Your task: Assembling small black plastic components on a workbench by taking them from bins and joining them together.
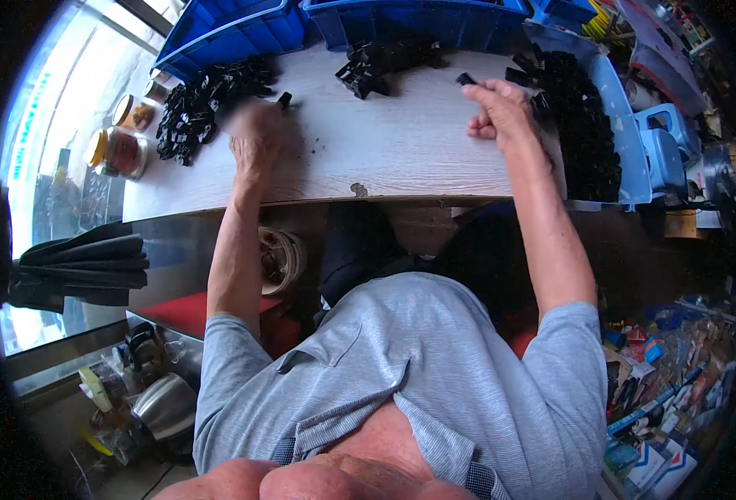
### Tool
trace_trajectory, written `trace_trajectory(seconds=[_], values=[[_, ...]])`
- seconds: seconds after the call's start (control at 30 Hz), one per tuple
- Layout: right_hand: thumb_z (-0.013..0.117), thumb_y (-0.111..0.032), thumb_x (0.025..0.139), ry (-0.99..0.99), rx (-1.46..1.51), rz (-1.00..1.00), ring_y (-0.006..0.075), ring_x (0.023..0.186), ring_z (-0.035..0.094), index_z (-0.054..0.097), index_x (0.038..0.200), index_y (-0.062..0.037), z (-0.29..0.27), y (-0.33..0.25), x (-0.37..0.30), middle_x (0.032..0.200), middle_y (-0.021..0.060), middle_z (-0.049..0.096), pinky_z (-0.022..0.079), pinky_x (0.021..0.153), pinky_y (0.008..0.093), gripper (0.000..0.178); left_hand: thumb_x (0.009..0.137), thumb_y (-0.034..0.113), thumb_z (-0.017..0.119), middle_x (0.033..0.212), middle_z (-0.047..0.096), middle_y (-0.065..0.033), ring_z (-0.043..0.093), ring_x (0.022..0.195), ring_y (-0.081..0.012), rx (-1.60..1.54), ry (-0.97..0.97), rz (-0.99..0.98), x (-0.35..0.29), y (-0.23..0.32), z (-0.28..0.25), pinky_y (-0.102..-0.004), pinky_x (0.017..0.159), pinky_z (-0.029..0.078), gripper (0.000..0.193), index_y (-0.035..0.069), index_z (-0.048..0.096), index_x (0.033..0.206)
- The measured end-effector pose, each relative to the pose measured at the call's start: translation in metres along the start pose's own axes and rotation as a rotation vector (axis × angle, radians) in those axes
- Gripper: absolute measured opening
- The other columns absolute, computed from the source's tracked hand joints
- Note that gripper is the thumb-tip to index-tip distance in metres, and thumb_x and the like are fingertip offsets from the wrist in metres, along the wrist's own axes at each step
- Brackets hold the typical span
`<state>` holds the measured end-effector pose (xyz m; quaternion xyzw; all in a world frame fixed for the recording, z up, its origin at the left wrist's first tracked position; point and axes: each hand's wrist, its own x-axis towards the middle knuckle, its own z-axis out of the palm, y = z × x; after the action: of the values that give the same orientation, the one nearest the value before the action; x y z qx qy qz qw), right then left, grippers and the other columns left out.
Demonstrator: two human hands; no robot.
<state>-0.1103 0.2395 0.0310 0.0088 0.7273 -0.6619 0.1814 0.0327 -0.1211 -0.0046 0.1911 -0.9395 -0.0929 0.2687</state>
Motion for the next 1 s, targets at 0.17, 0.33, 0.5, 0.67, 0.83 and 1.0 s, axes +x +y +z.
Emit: trace_trajectory(seconds=[0.17,0.33,0.5,0.67,0.83,1.0], values=[[0.082,-0.023,0.081,0.426,0.107,-0.062,0.0172,0.051,0.062,0.069,0.107,-0.0077,-0.039,-0.016,0.032,0.057,0.0021,0.053,0.059,0.05,0.0323,0.032,0.096,0.029,0.061,0.107,0.072,-0.01,0.063,0.103,-0.0317,-0.167,0.059,-0.078,-0.001,-0.01,0.008,-0.0414,0.089,0.05,0.026,0.011,0.074,0.111],[0.082,-0.022,0.08,0.436,0.037,-0.134,0.0165,0.052,0.061,0.069,0.11,-0.0076,-0.023,-0.017,0.035,0.06,0.003,0.054,0.058,0.049,0.0332,0.035,0.092,0.021,0.065,0.108,0.072,-0.0085,0.064,0.103,-0.0311,-0.072,0.06,0.137,-0.008,0.0,0.007,-0.0409,0.089,0.051,0.028,0.013,0.07,0.118],[0.083,-0.021,0.078,0.184,-0.117,-0.031,0.0141,0.048,0.058,0.065,0.117,-0.0075,0.023,-0.017,0.042,0.064,0.0019,0.054,0.056,0.046,0.0311,0.046,0.085,0.013,0.069,0.109,0.072,-0.0087,0.064,0.1,-0.0315,-0.079,0.01,0.235,-0.011,0.025,0.005,-0.0412,0.087,0.052,0.034,0.012,0.068,0.119],[0.081,-0.021,0.078,0.16,-0.438,-0.127,0.0118,0.046,0.055,0.064,0.12,-0.0036,0.054,-0.019,0.064,0.066,0.0043,0.058,0.048,0.04,0.0281,0.048,0.085,0.011,0.069,0.106,0.072,-0.01,0.064,0.098,-0.0322,-0.111,0.0,0.246,-0.009,0.029,0.006,-0.0416,0.086,0.052,0.03,0.01,0.068,0.115],[0.079,-0.021,0.081,0.121,-0.589,-0.139,0.011,0.045,0.053,0.067,0.115,-0.0032,0.061,-0.021,0.061,0.067,0.0048,0.059,0.046,0.039,0.0276,0.041,0.086,0.007,0.069,0.106,0.072,-0.0128,0.067,0.098,-0.0312,-0.165,0.01,0.223,-0.009,0.026,0.004,-0.0392,0.085,0.054,0.03,0.009,0.068,0.116],[0.079,-0.025,0.082,0.123,-0.181,0.035,0.0121,0.045,0.055,0.067,0.107,-0.0058,0.04,-0.015,0.043,0.061,0.0025,0.054,0.05,0.042,0.0288,0.034,0.091,0.006,0.066,0.103,0.074,-0.0096,0.069,0.09,-0.0207,-0.73,0.017,-0.049,-0.015,0.02,0.012,-0.0314,0.08,0.055,0.027,0.005,0.068,0.118]])
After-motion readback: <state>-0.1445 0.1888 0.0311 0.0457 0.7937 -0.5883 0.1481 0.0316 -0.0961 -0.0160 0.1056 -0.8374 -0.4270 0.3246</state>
